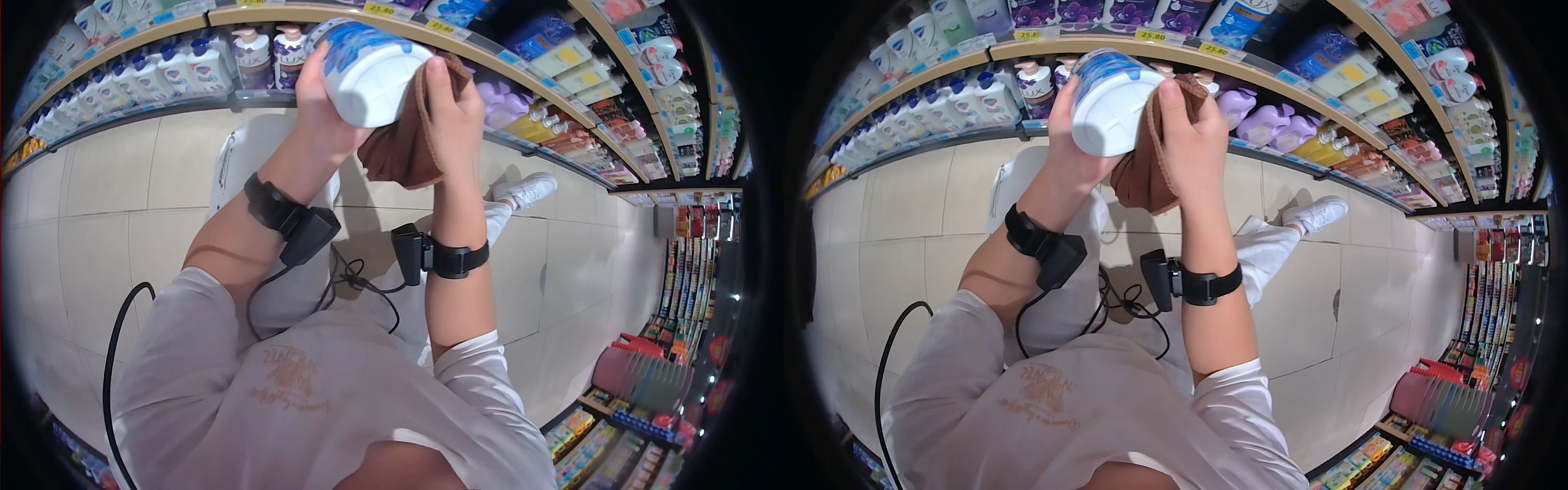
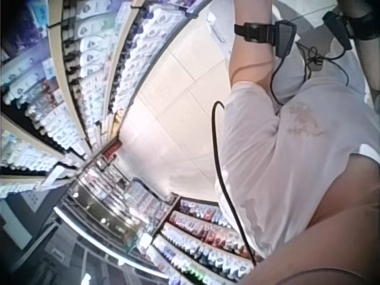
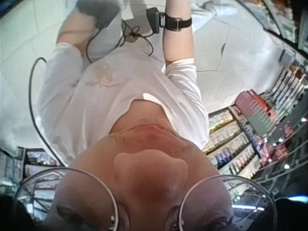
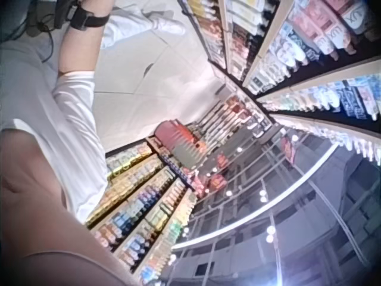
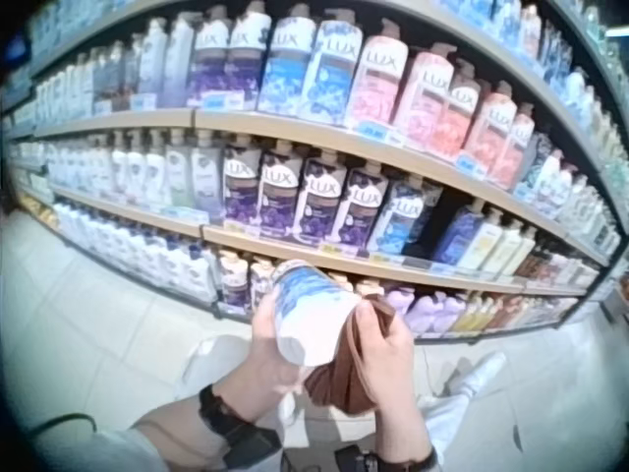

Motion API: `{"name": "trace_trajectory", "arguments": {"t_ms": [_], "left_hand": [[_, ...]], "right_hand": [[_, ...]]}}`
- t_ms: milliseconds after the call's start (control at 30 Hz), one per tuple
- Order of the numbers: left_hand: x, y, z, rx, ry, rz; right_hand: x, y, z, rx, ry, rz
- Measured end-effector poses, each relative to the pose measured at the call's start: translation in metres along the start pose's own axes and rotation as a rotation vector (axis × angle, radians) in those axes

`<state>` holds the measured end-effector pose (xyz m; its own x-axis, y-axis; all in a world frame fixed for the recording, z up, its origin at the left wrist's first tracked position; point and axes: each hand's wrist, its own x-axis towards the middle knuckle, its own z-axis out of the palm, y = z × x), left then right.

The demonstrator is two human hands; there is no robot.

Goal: Wiping a bottle of body wash with a cloth in a supermarket aisle.

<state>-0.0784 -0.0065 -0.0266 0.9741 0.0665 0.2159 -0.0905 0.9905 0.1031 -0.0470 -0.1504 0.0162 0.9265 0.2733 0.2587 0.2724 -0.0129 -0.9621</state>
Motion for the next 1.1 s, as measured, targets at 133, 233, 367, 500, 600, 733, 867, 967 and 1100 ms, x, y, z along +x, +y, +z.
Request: {"name": "trace_trajectory", "arguments": {"t_ms": [133, 233, 367, 500, 600, 733, 867, 967, 1100], "left_hand": [[0.002, -0.004, 0.007, 0.129, 0.132, 0.096], [0.001, -0.006, 0.012, 0.195, 0.258, 0.117], [-0.002, -0.012, 0.018, 0.249, 0.427, 0.073], [-0.002, -0.019, 0.02, 0.282, 0.482, 0.104], [0.0, -0.022, 0.018, 0.292, 0.519, 0.117], [0.004, -0.019, 0.014, 0.241, 0.492, 0.106], [0.002, -0.017, 0.015, 0.186, 0.456, 0.116], [-0.003, -0.022, 0.02, 0.352, 0.532, 0.153], [-0.004, -0.016, 0.025, 0.313, 0.535, 0.109]], "right_hand": [[-0.009, 0.023, 0.002, 0.266, -0.175, -0.02], [-0.02, 0.042, 0.007, 0.223, -0.269, -0.07], [-0.03, 0.049, 0.007, -0.025, -0.17, -0.178], [-0.036, 0.045, 0.008, 0.022, -0.116, -0.095], [-0.036, 0.041, 0.011, -0.048, -0.02, -0.066], [-0.033, 0.034, 0.012, 0.075, 0.023, 0.048], [-0.032, 0.027, 0.009, 0.196, -0.099, 0.066], [-0.032, 0.024, 0.011, 0.029, -0.015, 0.078], [-0.034, 0.016, 0.008, 0.0, -0.122, 0.058]]}}
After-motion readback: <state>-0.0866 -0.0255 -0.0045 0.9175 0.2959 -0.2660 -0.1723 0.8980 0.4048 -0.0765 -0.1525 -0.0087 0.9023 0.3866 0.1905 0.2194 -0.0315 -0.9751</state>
